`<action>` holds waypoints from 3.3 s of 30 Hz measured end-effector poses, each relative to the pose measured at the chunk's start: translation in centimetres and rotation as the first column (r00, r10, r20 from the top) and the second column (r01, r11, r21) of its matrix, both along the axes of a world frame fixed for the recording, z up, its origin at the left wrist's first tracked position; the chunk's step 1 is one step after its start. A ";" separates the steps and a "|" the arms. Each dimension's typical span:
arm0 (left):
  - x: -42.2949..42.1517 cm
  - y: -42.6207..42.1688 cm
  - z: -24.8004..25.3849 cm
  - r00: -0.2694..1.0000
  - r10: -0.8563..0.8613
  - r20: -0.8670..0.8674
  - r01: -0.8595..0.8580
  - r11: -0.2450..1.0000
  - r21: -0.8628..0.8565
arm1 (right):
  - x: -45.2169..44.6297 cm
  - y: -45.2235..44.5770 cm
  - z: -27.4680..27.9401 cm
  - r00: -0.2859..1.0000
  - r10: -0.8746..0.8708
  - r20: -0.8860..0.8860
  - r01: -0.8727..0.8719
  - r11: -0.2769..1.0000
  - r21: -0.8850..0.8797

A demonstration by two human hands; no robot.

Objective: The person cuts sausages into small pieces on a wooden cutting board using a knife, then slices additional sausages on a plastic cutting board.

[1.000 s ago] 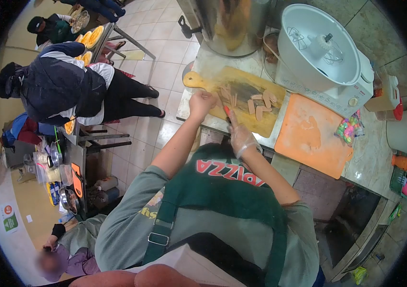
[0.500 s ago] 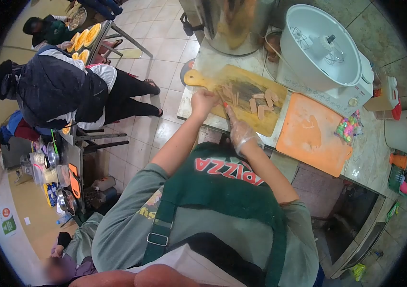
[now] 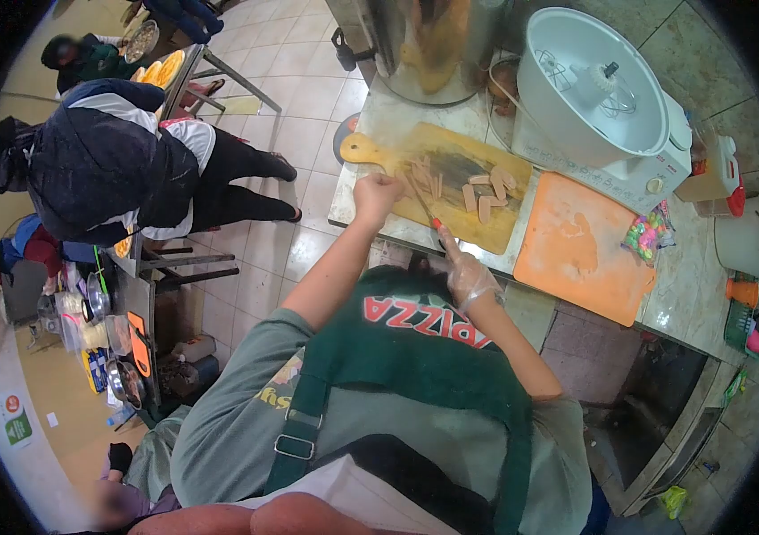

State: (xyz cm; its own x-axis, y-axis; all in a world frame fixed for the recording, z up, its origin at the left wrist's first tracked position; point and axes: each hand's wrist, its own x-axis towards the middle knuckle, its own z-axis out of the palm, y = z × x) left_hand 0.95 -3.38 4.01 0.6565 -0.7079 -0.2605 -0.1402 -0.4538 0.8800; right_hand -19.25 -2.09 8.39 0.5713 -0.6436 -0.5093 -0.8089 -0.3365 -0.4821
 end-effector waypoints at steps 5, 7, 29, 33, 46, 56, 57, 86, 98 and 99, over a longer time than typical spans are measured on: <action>0.0 -0.1 -0.5 0.998 0.027 -0.052 -0.028 1.000 -0.006 | 2.1 -0.5 0.7 0.999 0.039 0.003 -0.039 0.998 -0.046; 0.1 -0.1 -0.7 0.997 0.036 -0.069 -0.037 0.999 -0.017 | 3.1 -1.0 0.4 0.999 0.049 -0.004 -0.049 0.998 -0.050; 0.1 0.0 -1.2 0.999 -0.004 0.036 0.005 1.000 -0.028 | -1.1 0.5 0.2 0.996 0.086 0.009 -0.084 0.991 -0.101; 0.0 0.1 -0.9 0.999 -0.012 0.053 0.012 1.000 -0.005 | -2.0 0.8 0.1 0.991 0.114 0.076 -0.099 0.980 -0.175; 0.1 0.0 -1.5 1.000 0.000 0.006 0.001 0.998 -0.056 | 1.9 -0.8 -0.4 0.996 0.072 0.059 -0.061 0.983 -0.171; 0.0 0.1 -0.9 1.000 0.004 0.005 -0.004 0.999 -0.048 | 3.9 -1.9 -2.5 0.992 0.082 0.096 -0.071 0.991 -0.114; -0.1 0.2 -0.6 1.000 -0.004 0.026 0.005 0.999 -0.037 | 3.8 -1.8 -2.5 0.992 0.081 0.099 -0.072 0.993 -0.098; 0.2 -0.8 -1.0 0.990 -0.058 -0.132 0.034 0.983 -0.182 | -1.0 -1.4 2.8 1.000 -0.004 -0.031 -0.005 0.959 -0.285; -2.0 0.9 1.5 0.525 -0.411 0.745 0.647 0.761 -0.036 | -0.8 -1.7 1.9 0.926 -0.211 0.312 0.323 0.871 -0.371; -2.2 0.8 1.2 0.461 -0.466 0.755 0.705 0.709 0.006 | -1.1 -1.9 1.6 0.924 -0.229 0.308 0.336 0.870 -0.362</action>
State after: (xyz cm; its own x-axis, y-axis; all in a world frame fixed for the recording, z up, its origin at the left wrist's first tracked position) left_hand -1.27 -2.63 5.21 -0.0560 -0.9456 0.3205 -0.8585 0.2094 0.4680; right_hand -20.37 -3.94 10.03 0.4054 -0.9133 -0.0395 -0.7710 -0.3184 -0.5514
